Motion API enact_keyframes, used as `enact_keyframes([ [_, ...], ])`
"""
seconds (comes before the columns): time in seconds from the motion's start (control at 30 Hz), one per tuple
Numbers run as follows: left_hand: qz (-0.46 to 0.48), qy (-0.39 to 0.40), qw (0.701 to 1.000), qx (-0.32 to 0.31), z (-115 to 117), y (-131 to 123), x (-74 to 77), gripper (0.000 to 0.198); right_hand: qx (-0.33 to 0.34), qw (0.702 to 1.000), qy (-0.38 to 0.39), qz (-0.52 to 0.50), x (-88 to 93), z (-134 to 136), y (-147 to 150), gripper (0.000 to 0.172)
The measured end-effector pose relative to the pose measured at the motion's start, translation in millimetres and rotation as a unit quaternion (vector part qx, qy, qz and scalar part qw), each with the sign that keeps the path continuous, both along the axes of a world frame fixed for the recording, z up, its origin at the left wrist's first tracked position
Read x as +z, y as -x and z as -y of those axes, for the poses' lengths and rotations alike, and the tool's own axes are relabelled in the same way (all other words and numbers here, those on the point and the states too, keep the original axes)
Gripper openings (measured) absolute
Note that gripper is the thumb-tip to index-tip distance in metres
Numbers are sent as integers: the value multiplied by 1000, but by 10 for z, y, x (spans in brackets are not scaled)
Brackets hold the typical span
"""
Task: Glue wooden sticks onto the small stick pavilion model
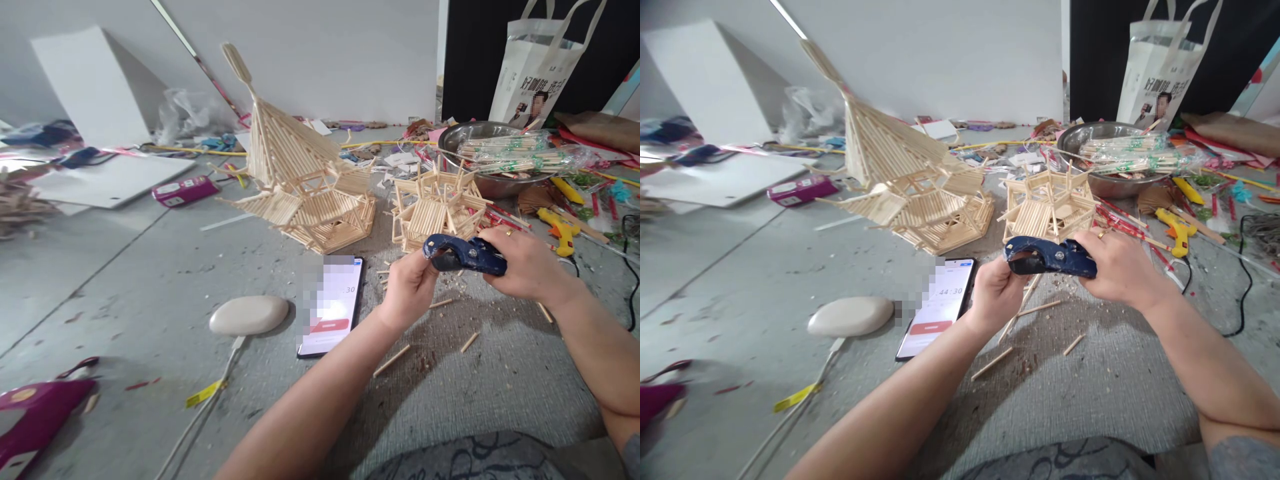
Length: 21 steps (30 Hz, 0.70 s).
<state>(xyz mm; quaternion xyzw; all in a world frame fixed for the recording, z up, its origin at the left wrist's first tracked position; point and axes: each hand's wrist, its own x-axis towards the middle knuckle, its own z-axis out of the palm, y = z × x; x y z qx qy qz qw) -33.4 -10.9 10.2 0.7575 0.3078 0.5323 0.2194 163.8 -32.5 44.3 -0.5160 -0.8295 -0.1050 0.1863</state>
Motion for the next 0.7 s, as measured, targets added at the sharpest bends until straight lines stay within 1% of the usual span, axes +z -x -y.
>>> enact_keyframes([
  [0.27, 4, 6, 1000, -1, 15, -13, 8, 27, -22, 1000, -11, -3, -80, -31, 33, 29],
  [0.37, 1, 19, 1000, 1, 8, -15, 7, 28, -26, 1000, -9, 11, -44, -33, 27, 33],
  [0.47, 1, 23, 1000, -5, 1, -15, 5, 28, 2, 1000, 4, 15, 5, -24, 15, 38],
  [0.53, 2, 20, 1000, -7, -1, -15, 4, 27, 7, 1000, 14, 9, 21, -16, 10, 41],
  [0.7, -1, 10, 1000, -16, -8, -15, 7, 20, 0, 1000, 5, 16, 16, -13, -9, 41],
])
